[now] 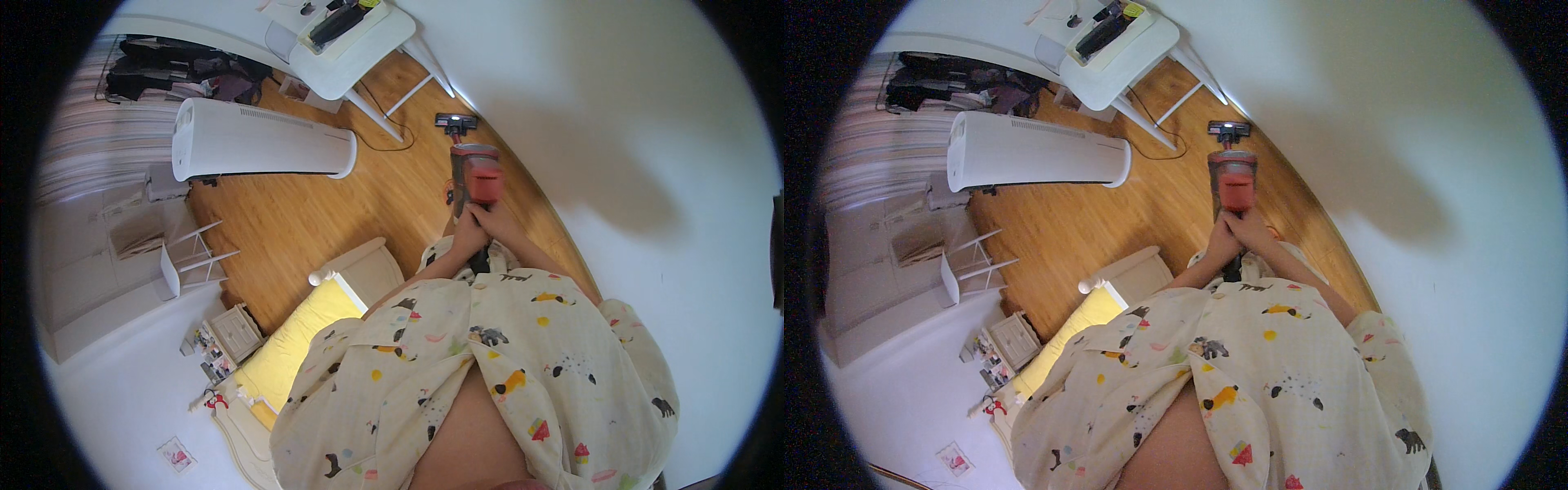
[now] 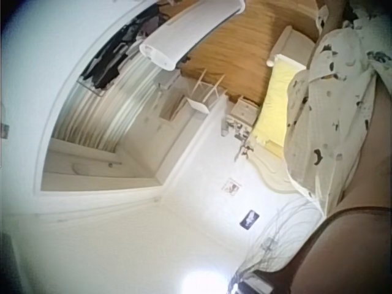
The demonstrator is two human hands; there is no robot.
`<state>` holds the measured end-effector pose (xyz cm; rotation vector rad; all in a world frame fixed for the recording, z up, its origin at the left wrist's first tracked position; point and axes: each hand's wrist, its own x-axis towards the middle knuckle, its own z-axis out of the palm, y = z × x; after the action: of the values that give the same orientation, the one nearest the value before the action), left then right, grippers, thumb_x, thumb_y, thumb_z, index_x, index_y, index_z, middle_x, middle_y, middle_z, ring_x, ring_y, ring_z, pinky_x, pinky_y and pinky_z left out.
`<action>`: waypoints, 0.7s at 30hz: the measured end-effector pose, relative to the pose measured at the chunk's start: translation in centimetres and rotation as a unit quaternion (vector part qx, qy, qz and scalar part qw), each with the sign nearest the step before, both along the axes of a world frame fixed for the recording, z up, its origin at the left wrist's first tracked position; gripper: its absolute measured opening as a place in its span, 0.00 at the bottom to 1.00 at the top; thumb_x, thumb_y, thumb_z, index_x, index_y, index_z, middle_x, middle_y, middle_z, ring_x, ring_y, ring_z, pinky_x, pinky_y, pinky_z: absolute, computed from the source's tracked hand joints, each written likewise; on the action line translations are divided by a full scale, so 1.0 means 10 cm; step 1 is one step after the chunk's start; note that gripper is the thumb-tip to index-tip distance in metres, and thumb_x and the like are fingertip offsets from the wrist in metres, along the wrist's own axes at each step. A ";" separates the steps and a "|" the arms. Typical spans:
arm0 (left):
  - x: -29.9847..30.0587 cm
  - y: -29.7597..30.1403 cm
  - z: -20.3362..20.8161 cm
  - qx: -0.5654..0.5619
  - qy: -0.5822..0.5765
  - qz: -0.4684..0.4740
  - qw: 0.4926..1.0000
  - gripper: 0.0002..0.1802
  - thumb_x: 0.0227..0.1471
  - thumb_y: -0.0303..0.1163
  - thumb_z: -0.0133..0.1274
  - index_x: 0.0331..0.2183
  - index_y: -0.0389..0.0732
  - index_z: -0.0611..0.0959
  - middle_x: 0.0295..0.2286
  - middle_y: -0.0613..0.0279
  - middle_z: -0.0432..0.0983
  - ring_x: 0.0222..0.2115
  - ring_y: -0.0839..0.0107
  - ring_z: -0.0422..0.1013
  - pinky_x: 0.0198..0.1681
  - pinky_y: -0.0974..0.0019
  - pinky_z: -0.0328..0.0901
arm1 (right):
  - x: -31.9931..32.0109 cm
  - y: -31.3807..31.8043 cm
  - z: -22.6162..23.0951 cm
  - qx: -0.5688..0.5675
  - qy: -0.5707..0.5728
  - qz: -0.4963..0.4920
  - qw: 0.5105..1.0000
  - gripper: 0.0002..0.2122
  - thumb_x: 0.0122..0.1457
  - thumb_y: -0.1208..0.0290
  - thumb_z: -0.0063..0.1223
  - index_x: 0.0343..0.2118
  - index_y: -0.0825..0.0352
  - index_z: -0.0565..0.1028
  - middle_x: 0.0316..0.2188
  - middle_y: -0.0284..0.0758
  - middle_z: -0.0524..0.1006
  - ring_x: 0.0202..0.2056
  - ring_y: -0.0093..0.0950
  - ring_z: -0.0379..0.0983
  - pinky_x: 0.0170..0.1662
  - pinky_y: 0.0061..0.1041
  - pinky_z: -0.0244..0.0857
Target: The person vacuums the wooden floor of a bedroom and a cluttered storage room using a red and black vacuum cleaner.
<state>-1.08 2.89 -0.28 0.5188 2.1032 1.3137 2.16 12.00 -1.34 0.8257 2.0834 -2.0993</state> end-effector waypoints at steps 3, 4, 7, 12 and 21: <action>-0.01 0.01 -0.02 0.004 0.007 0.022 1.000 0.23 0.34 0.30 0.52 0.34 0.34 0.64 0.31 0.47 0.68 0.35 0.58 0.66 0.37 0.63 0.60 | -0.05 -0.02 -0.18 0.040 -0.023 -0.007 0.999 0.20 0.45 0.62 0.48 0.38 0.70 0.66 0.33 0.46 0.71 0.36 0.38 0.68 0.37 0.30 0.60; -0.02 0.01 -0.11 0.020 0.010 0.019 1.000 0.23 0.34 0.30 0.52 0.35 0.34 0.64 0.31 0.47 0.68 0.35 0.58 0.66 0.37 0.63 0.60 | -0.07 -0.03 -0.27 0.023 -0.017 -0.020 0.999 0.20 0.45 0.62 0.48 0.38 0.70 0.65 0.33 0.46 0.71 0.36 0.39 0.68 0.38 0.31 0.60; 0.00 0.05 -0.27 0.043 0.005 0.033 0.999 0.23 0.35 0.30 0.52 0.36 0.34 0.64 0.32 0.47 0.67 0.36 0.59 0.66 0.37 0.63 0.60 | -0.13 0.04 -0.30 0.016 -0.011 -0.009 1.000 0.20 0.44 0.62 0.47 0.38 0.71 0.65 0.32 0.47 0.71 0.36 0.40 0.67 0.38 0.31 0.60; 0.03 0.01 -0.69 0.091 -0.032 0.048 0.994 0.25 0.35 0.29 0.53 0.37 0.33 0.63 0.34 0.48 0.67 0.37 0.60 0.65 0.39 0.65 0.59 | -0.16 0.06 -0.02 0.115 -0.017 0.040 0.992 0.15 0.44 0.65 0.48 0.32 0.71 0.67 0.28 0.42 0.72 0.32 0.32 0.69 0.34 0.27 0.61; -0.03 0.02 -0.25 0.039 -0.008 0.014 0.999 0.21 0.36 0.28 0.51 0.37 0.34 0.66 0.36 0.51 0.66 0.39 0.64 0.62 0.41 0.65 0.57 | -0.15 0.07 -0.11 0.044 -0.008 0.058 0.997 0.21 0.43 0.61 0.48 0.38 0.71 0.65 0.32 0.47 0.71 0.36 0.40 0.67 0.37 0.31 0.60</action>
<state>-1.42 3.04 -2.76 0.5106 2.0598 1.4150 0.62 12.69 -2.45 0.7108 2.1732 -1.9501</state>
